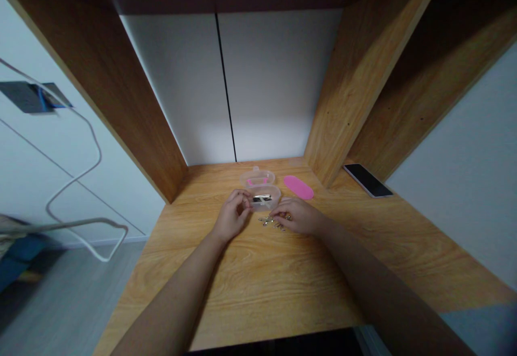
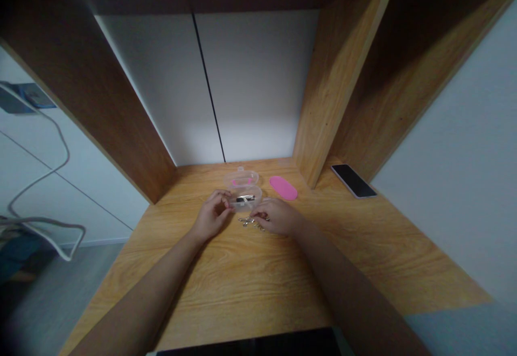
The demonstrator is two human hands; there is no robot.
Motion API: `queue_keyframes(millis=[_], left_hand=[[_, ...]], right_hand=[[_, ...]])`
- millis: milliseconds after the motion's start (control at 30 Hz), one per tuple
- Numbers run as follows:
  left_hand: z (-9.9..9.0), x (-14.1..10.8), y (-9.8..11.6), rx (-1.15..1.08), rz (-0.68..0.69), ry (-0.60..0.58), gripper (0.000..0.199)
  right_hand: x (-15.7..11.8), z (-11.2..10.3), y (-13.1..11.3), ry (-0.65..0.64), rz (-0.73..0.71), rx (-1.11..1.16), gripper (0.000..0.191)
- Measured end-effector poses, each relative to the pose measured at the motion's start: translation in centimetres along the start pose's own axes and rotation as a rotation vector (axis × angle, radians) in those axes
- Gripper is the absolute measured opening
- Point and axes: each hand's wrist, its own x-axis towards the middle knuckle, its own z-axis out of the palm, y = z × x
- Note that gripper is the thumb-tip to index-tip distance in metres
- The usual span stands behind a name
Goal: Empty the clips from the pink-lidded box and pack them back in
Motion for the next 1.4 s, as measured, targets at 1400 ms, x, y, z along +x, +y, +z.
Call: queue_keyframes(millis=[1400], left_hand=[[0.0, 0.0, -0.1, -0.002, -0.01, -0.004, 0.014]], right_hand=[[0.0, -0.6, 0.0, -0.022, -0.084, 0.001, 0.014]])
